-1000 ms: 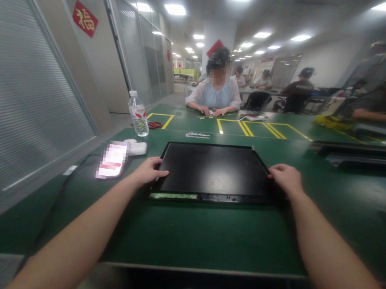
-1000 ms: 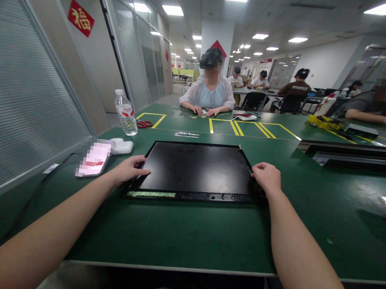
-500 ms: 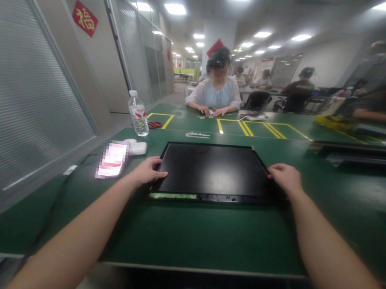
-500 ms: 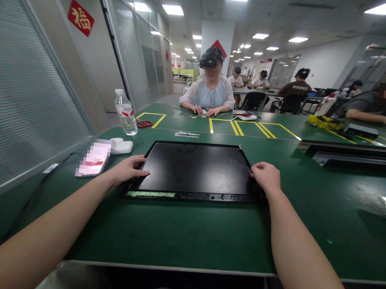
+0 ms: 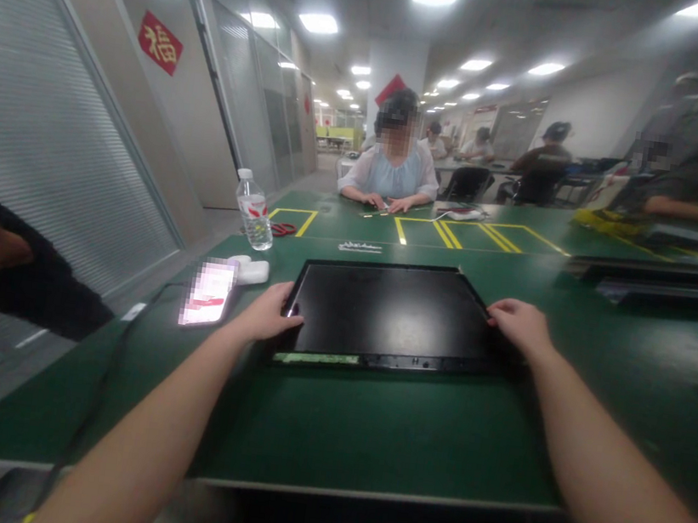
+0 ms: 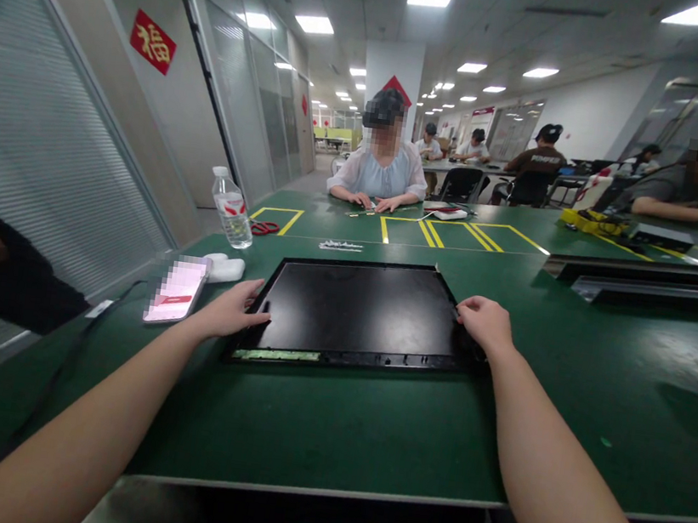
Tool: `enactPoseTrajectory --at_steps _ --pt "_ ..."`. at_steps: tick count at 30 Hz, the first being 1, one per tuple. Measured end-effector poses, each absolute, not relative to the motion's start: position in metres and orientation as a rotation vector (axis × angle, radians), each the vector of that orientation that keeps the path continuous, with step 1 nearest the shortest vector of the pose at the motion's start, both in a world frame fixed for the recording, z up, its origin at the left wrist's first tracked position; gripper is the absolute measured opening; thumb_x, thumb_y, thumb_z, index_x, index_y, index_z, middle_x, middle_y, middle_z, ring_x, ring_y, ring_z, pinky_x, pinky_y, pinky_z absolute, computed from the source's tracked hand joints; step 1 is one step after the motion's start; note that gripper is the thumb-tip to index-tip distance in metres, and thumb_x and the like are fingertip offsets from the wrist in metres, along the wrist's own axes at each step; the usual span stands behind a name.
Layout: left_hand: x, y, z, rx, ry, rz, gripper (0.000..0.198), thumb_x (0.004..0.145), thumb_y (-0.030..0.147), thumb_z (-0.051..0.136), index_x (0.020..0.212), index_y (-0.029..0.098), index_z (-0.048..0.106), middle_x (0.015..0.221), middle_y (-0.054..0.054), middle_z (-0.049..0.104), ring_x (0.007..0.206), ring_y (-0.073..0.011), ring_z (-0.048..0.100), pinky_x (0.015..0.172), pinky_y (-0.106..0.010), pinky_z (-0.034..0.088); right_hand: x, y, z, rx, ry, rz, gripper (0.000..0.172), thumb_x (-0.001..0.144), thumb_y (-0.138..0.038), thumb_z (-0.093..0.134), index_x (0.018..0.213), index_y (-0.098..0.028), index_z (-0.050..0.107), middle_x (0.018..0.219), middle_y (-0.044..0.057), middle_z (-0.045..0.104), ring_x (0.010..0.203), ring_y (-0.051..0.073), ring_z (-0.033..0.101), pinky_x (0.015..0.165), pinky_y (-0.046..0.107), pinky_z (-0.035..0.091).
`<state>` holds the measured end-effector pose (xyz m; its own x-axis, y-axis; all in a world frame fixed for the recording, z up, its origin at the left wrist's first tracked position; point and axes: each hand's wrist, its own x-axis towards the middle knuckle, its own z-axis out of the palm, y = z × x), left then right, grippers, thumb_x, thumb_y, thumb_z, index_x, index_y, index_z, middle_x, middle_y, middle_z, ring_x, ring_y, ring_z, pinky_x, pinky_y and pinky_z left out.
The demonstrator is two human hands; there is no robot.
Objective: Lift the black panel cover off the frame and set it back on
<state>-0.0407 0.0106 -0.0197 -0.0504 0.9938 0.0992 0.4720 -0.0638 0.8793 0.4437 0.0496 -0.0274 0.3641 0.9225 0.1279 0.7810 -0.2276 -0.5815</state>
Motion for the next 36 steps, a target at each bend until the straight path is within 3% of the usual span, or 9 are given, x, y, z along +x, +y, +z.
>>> enactPoseTrajectory --at_steps 3,8,11,14,16,20,26,32,36 --pt "-0.038 0.004 -0.007 2.002 1.905 0.586 0.061 0.074 0.032 0.078 0.132 0.016 0.065 0.143 -0.018 0.064 0.128 -0.0365 0.061 0.109 -0.044 0.046 0.444 0.05 -0.029 -2.07 -1.499 0.299 0.02 0.081 -0.024 0.061 0.088 -0.021 0.079 0.08 0.005 0.077 0.085 0.022 0.071 0.073 0.028 0.049" --pt "-0.033 0.001 0.007 2.044 2.197 0.078 0.039 0.091 0.04 0.057 0.114 0.012 0.074 0.118 -0.019 0.076 0.112 -0.0351 0.07 0.093 -0.038 0.053 0.445 0.05 -0.031 -2.081 -1.545 0.23 0.02 0.078 -0.023 0.062 0.088 -0.022 0.079 0.082 0.005 0.077 0.087 0.024 0.071 0.076 0.03 0.051" --pt "-0.036 0.0 0.009 2.026 2.138 0.058 0.041 0.086 0.041 0.063 0.115 0.014 0.074 0.116 -0.016 0.077 0.107 -0.033 0.072 0.09 -0.036 0.054 0.445 0.051 -0.032 -2.082 -1.546 0.229 0.021 0.078 -0.024 0.062 0.089 -0.022 0.08 0.082 0.006 0.077 0.088 0.025 0.071 0.077 0.031 0.052" --pt "-0.041 -0.003 0.01 1.988 1.993 0.171 0.072 0.076 0.047 0.072 0.14 0.014 0.062 0.129 -0.016 0.071 0.107 -0.0314 0.072 0.088 -0.035 0.056 0.445 0.052 -0.033 -2.098 -1.536 0.254 0.022 0.079 -0.026 0.062 0.091 -0.022 0.08 0.084 0.007 0.077 0.09 0.026 0.071 0.077 0.032 0.052" --pt "-0.045 -0.005 0.011 2.055 1.879 0.239 0.087 0.069 0.05 0.078 0.147 0.016 0.056 0.145 -0.018 0.06 0.12 -0.0335 0.067 0.095 -0.037 0.055 0.446 0.052 -0.034 -2.098 -1.539 0.257 0.022 0.079 -0.026 0.062 0.091 -0.022 0.08 0.086 0.007 0.078 0.091 0.026 0.071 0.077 0.032 0.051" --pt "-0.046 -0.01 0.014 2.262 1.691 0.192 0.073 0.067 0.045 0.081 0.135 0.023 0.067 0.165 -0.014 0.038 0.145 -0.0376 0.045 0.114 -0.043 0.042 0.447 0.053 -0.036 -2.084 -1.537 0.264 0.023 0.079 -0.026 0.061 0.091 -0.022 0.08 0.089 0.007 0.078 0.092 0.026 0.071 0.077 0.032 0.051" --pt "-0.04 -0.015 0.024 2.324 1.61 0.015 0.068 0.069 0.035 0.082 0.135 0.026 0.069 0.164 -0.012 0.043 0.146 -0.0342 0.045 0.116 -0.043 0.039 0.449 0.055 -0.038 -2.074 -1.548 0.254 0.023 0.078 -0.028 0.06 0.089 -0.023 0.08 0.085 0.006 0.077 0.087 0.024 0.071 0.074 0.03 0.051" --pt "-0.036 -0.017 0.033 2.407 1.699 -0.114 0.073 0.069 0.037 0.083 0.14 0.028 0.067 0.162 -0.01 0.046 0.141 -0.0354 0.051 0.112 -0.043 0.043 0.449 0.055 -0.04 -2.069 -1.569 0.209 0.022 0.079 -0.029 0.06 0.088 -0.023 0.079 0.082 0.006 0.077 0.084 0.024 0.071 0.071 0.03 0.05" --pt "-0.036 -0.018 0.034 2.423 1.727 -0.148 0.072 0.069 0.037 0.083 0.139 0.029 0.067 0.156 -0.008 0.054 0.135 -0.0341 0.057 0.109 -0.04 0.046 0.449 0.055 -0.04 -2.019 -1.64 0.102 0.027 0.082 -0.027 0.057 0.099 -0.022 0.078 0.092 0.006 0.077 0.085 0.023 0.07 0.075 0.032 0.052"
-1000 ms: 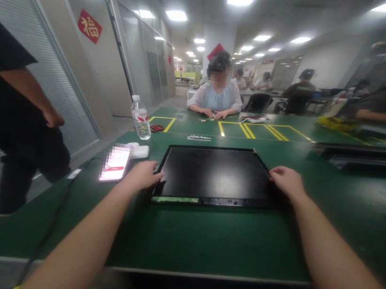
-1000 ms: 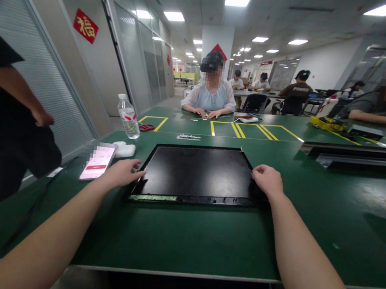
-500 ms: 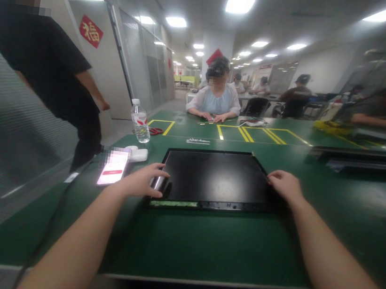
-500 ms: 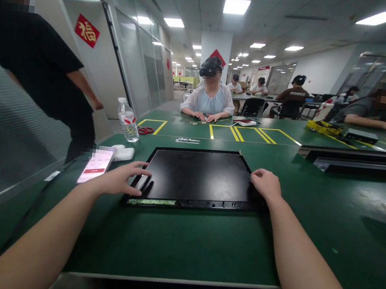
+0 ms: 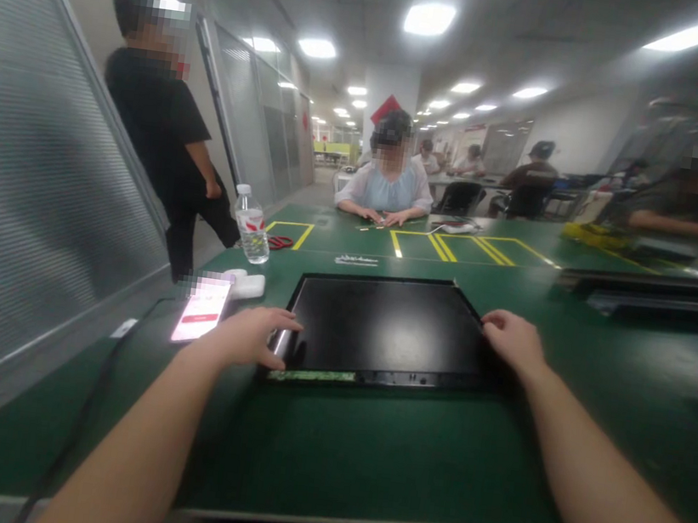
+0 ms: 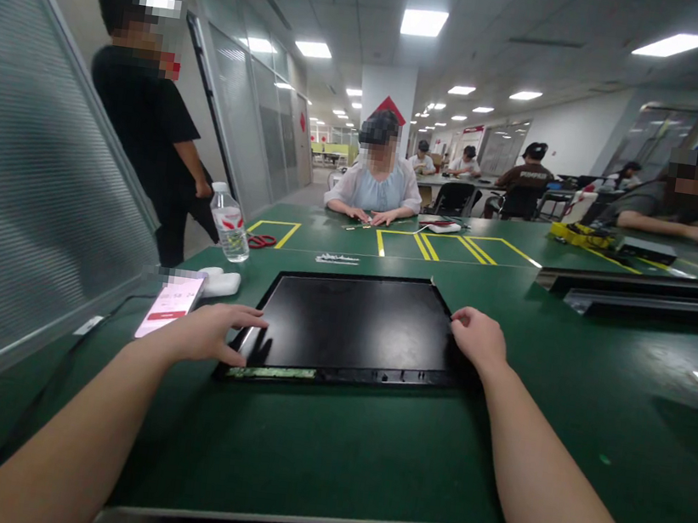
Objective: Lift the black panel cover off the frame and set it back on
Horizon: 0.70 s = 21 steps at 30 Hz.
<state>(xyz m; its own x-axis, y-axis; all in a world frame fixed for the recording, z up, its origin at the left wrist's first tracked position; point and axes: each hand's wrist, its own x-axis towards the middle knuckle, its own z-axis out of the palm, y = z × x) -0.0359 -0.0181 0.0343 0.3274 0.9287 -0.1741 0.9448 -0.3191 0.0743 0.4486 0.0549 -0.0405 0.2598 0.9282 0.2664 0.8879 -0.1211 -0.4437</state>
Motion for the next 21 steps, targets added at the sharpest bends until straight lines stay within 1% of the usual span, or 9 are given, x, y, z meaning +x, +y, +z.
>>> enactPoseTrajectory --at_steps 3,5,6,11,14,16,19,21 --pt "-0.035 -0.018 0.034 2.447 1.697 -0.145 0.066 0.071 0.035 0.082 0.136 0.03 0.07 0.15 -0.006 0.061 0.131 -0.031 0.061 0.108 -0.037 0.047 0.446 0.056 -0.042 -1.798 -1.84 -0.045 0.033 0.082 -0.023 0.055 0.108 -0.021 0.076 0.11 0.008 0.076 0.102 0.024 0.068 0.09 0.033 0.051" --pt "-0.035 -0.018 0.034 2.459 1.684 -0.149 0.063 0.072 0.034 0.082 0.134 0.031 0.071 0.148 -0.005 0.063 0.128 -0.0302 0.063 0.106 -0.036 0.048 0.444 0.057 -0.043 -1.72 -1.96 -0.095 0.031 0.082 -0.022 0.056 0.106 -0.02 0.076 0.117 0.008 0.075 0.111 0.025 0.065 0.098 0.035 0.049" --pt "-0.036 -0.018 0.034 2.463 1.679 -0.152 0.062 0.072 0.035 0.082 0.133 0.031 0.072 0.147 -0.005 0.064 0.128 -0.0301 0.064 0.105 -0.035 0.048 0.443 0.057 -0.044 -1.741 -1.984 -0.104 0.031 0.082 -0.022 0.056 0.104 -0.021 0.077 0.117 0.008 0.075 0.113 0.026 0.065 0.099 0.036 0.049" --pt "-0.038 -0.017 0.031 2.484 1.634 -0.124 0.058 0.072 0.034 0.082 0.129 0.032 0.075 0.141 -0.004 0.069 0.124 -0.0296 0.066 0.102 -0.035 0.049 0.44 0.053 -0.04 -2.03 -1.872 -0.073 0.033 0.087 -0.028 0.053 0.108 -0.022 0.078 0.107 0.008 0.077 0.102 0.028 0.069 0.089 0.038 0.052" --pt "-0.039 -0.017 0.03 2.472 1.625 -0.058 0.058 0.071 0.034 0.082 0.129 0.034 0.075 0.139 -0.003 0.07 0.123 -0.0303 0.067 0.101 -0.035 0.05 0.438 0.051 -0.035 -2.072 -1.852 0.002 0.033 0.087 -0.028 0.054 0.108 -0.023 0.078 0.105 0.006 0.078 0.099 0.027 0.071 0.086 0.036 0.052" --pt "-0.039 -0.017 0.03 2.46 1.622 -0.027 0.059 0.07 0.033 0.082 0.128 0.034 0.075 0.138 -0.003 0.07 0.123 -0.0307 0.067 0.101 -0.036 0.05 0.436 0.051 -0.033 -2.063 -1.819 0.084 0.029 0.084 -0.026 0.058 0.104 -0.024 0.079 0.103 0.005 0.079 0.097 0.025 0.071 0.084 0.033 0.052" --pt "-0.038 -0.017 0.03 2.449 1.609 -0.022 0.057 0.07 0.031 0.082 0.127 0.034 0.076 0.138 -0.003 0.071 0.122 -0.0302 0.067 0.101 -0.036 0.05 0.437 0.053 -0.033 -2.041 -1.711 0.184 0.022 0.08 -0.022 0.063 0.093 -0.024 0.08 0.098 0.004 0.079 0.092 0.023 0.072 0.079 0.029 0.052" --pt "-0.038 -0.017 0.031 2.448 1.599 -0.024 0.056 0.07 0.031 0.081 0.126 0.033 0.076 0.136 -0.003 0.071 0.121 -0.0297 0.067 0.101 -0.035 0.05 0.438 0.054 -0.032 -2.021 -1.64 0.241 0.02 0.077 -0.017 0.064 0.088 -0.024 0.079 0.095 0.003 0.079 0.09 0.021 0.072 0.079 0.028 0.052"
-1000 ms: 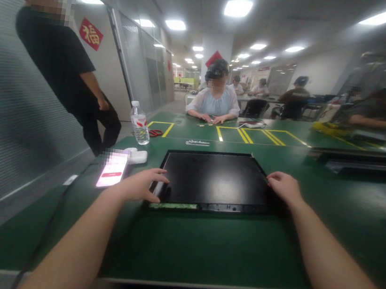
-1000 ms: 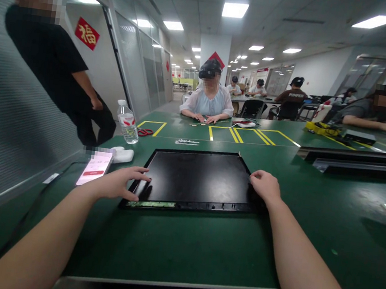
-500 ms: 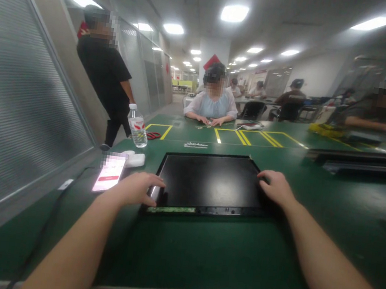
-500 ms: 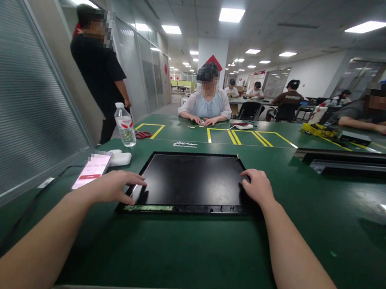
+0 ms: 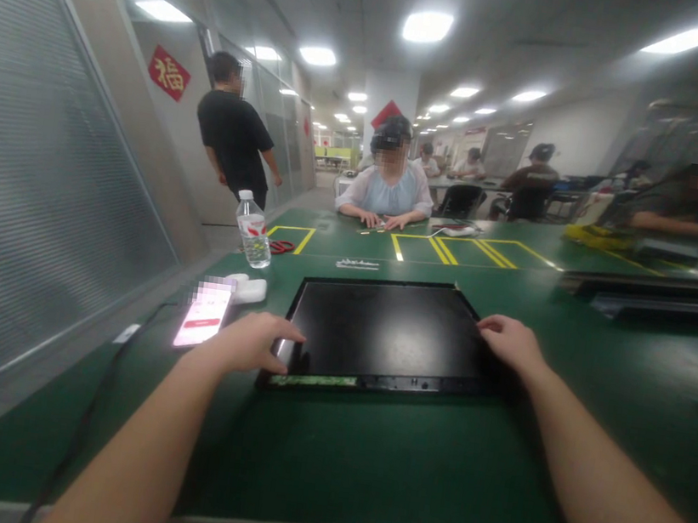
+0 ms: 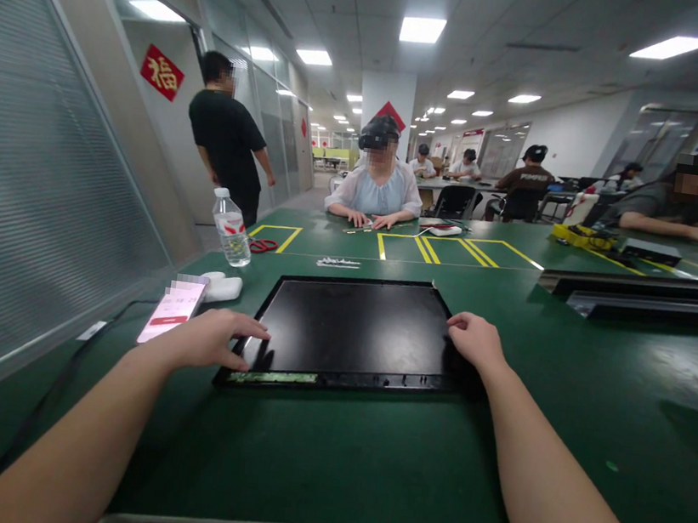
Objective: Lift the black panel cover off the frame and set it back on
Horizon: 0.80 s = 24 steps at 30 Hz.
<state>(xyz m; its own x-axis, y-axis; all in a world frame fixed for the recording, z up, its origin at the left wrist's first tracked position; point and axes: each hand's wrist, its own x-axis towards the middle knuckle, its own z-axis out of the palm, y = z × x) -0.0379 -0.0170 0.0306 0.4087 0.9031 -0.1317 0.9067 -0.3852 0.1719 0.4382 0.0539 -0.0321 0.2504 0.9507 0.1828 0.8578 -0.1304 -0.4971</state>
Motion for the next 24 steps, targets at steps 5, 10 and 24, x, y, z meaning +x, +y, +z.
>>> enactPoseTrajectory --at_steps 5,10,24 --pt "-0.0372 -0.0163 0.0311 2.437 1.604 -0.019 0.057 0.069 0.031 0.082 0.125 0.03 0.077 0.136 -0.005 0.071 0.119 -0.0304 0.068 0.1 -0.036 0.05 0.439 0.053 -0.0289 -2.013 -1.537 0.334 0.013 0.078 -0.017 0.066 0.083 -0.023 0.077 0.088 0.003 0.078 0.086 0.021 0.072 0.078 0.029 0.053" --pt "-0.0366 -0.0169 0.0319 2.435 1.594 -0.02 0.056 0.069 0.03 0.08 0.125 0.029 0.077 0.133 -0.006 0.073 0.114 -0.0304 0.07 0.1 -0.036 0.051 0.4397 0.0535 -0.0292 -1.993 -1.501 0.381 0.018 0.076 -0.01 0.063 0.079 -0.022 0.075 0.085 0.002 0.078 0.085 0.019 0.072 0.077 0.027 0.053" --pt "-0.0411 -0.014 0.0254 2.371 1.619 0.02 0.053 0.071 0.031 0.077 0.124 0.033 0.077 0.128 -0.003 0.075 0.112 -0.0297 0.07 0.099 -0.036 0.051 0.4402 0.0534 -0.0347 -1.984 -1.513 0.289 0.012 0.074 -0.015 0.066 0.076 -0.024 0.074 0.082 0.002 0.077 0.08 0.02 0.071 0.073 0.028 0.052"
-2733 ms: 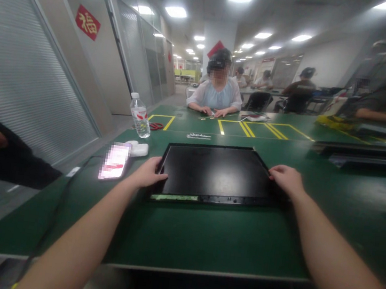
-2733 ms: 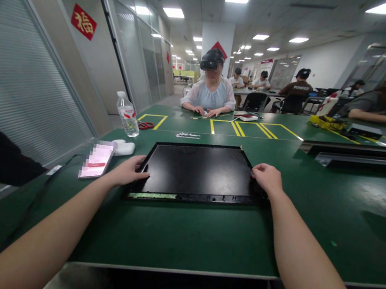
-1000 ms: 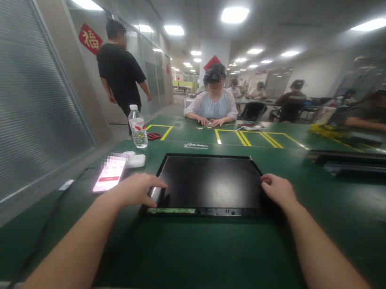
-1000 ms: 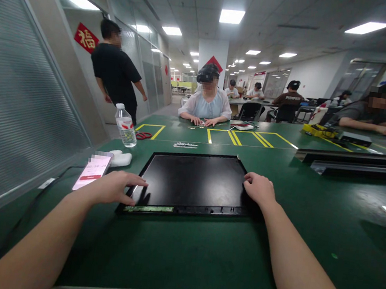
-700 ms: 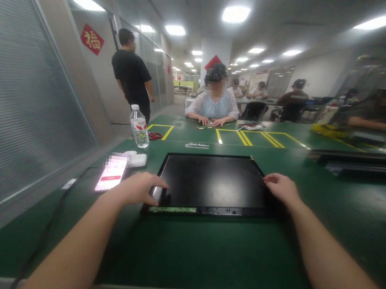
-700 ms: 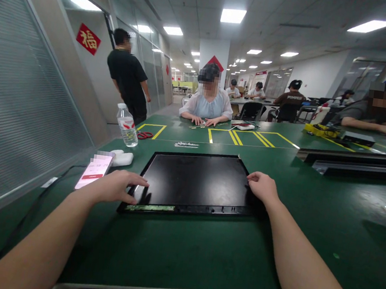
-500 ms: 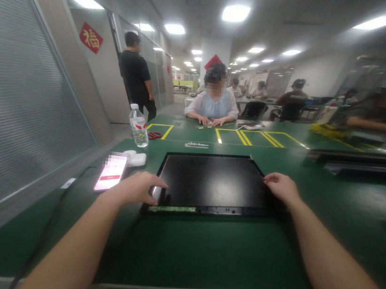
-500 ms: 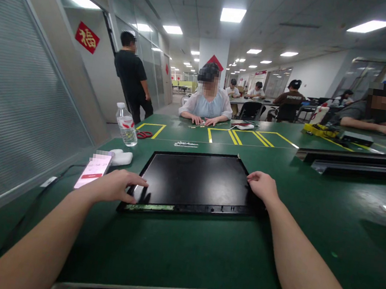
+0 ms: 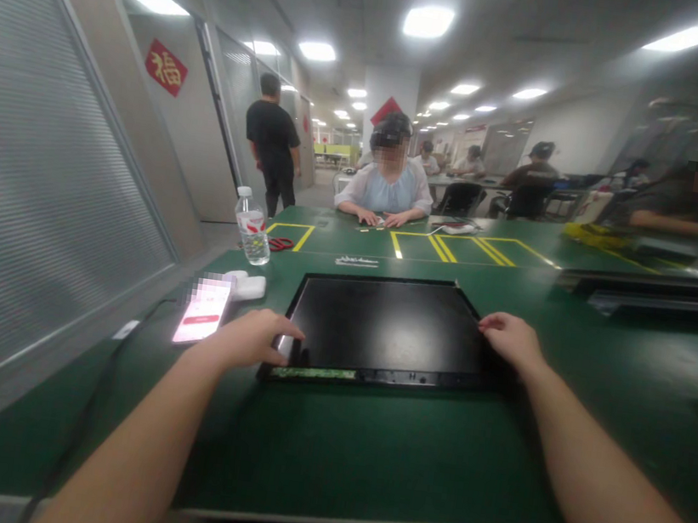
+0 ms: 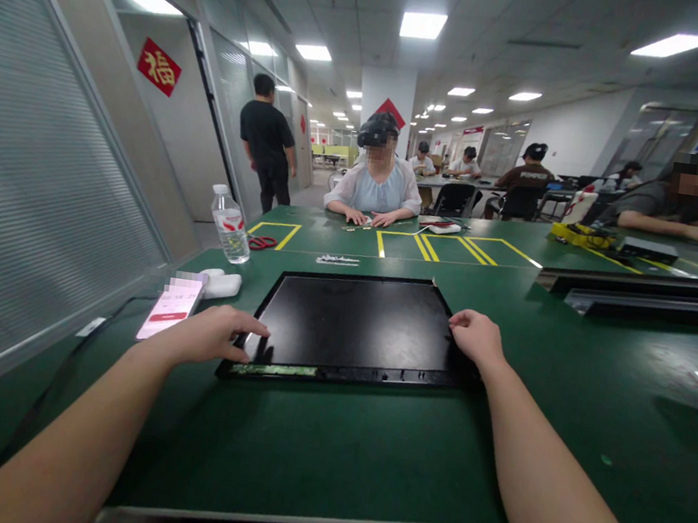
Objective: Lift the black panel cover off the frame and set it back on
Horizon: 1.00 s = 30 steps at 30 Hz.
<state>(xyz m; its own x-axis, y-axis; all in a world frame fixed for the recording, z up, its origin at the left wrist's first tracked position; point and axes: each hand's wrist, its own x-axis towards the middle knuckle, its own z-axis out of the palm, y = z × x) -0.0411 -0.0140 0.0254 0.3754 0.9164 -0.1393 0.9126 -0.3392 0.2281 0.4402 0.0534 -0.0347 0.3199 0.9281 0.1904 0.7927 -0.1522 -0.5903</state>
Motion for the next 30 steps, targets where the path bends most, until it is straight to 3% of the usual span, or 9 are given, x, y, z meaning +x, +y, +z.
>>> enactPoseTrajectory --at_steps 7,11,15,21,25,30 --pt "-0.041 -0.01 0.019 2.191 1.83 0.245 0.066 0.073 0.046 0.076 0.136 0.027 0.068 0.139 -0.007 0.068 0.094 -0.0262 0.074 0.083 -0.034 0.056 0.438 0.051 -0.037 -1.986 -1.598 0.279 0.02 0.076 -0.013 0.062 0.085 -0.023 0.077 0.091 0.003 0.078 0.083 0.018 0.07 0.073 0.026 0.05" --pt "-0.041 0.0 0.006 2.108 1.991 0.328 0.066 0.082 0.049 0.067 0.14 0.017 0.063 0.134 -0.014 0.07 0.102 -0.0295 0.073 0.089 -0.036 0.055 0.441 0.051 -0.036 -1.975 -1.588 0.254 0.017 0.077 -0.017 0.064 0.085 -0.023 0.078 0.089 0.003 0.078 0.083 0.019 0.07 0.073 0.027 0.05" --pt "-0.042 0.006 -0.003 2.014 2.197 0.306 0.058 0.089 0.055 0.057 0.132 0.017 0.066 0.137 -0.018 0.068 0.119 -0.0331 0.068 0.093 -0.037 0.054 0.442 0.051 -0.035 -1.973 -1.568 0.241 0.014 0.078 -0.021 0.064 0.082 -0.023 0.077 0.087 0.004 0.078 0.083 0.021 0.07 0.074 0.028 0.051" --pt "-0.042 0.009 -0.009 1.945 2.302 0.219 0.055 0.088 0.066 0.05 0.102 0.017 0.071 0.117 -0.019 0.072 0.099 -0.0299 0.073 0.078 -0.034 0.055 0.445 0.054 -0.035 -2.053 -1.507 0.237 0.02 0.076 -0.02 0.062 0.088 -0.022 0.078 0.091 0.006 0.077 0.084 0.022 0.07 0.073 0.029 0.052" --pt "-0.041 0.009 -0.01 1.947 2.29 0.164 0.056 0.086 0.068 0.05 0.097 0.017 0.069 0.116 -0.02 0.067 0.096 -0.03 0.072 0.081 -0.036 0.055 0.451 0.058 -0.04 -2.16 -1.492 0.225 0.023 0.076 -0.024 0.064 0.095 -0.021 0.076 0.092 0.009 0.076 0.084 0.025 0.071 0.07 0.031 0.052" --pt "-0.038 0.01 -0.011 1.979 2.26 0.076 0.056 0.095 0.059 0.039 0.1 0.015 0.073 0.119 -0.021 0.063 0.105 -0.032 0.07 0.093 -0.04 0.052 0.453 0.06 -0.045 -2.24 -1.548 0.281 0.033 0.079 -0.028 0.062 0.109 -0.02 0.074 0.096 0.011 0.075 0.088 0.027 0.071 0.071 0.034 0.053"
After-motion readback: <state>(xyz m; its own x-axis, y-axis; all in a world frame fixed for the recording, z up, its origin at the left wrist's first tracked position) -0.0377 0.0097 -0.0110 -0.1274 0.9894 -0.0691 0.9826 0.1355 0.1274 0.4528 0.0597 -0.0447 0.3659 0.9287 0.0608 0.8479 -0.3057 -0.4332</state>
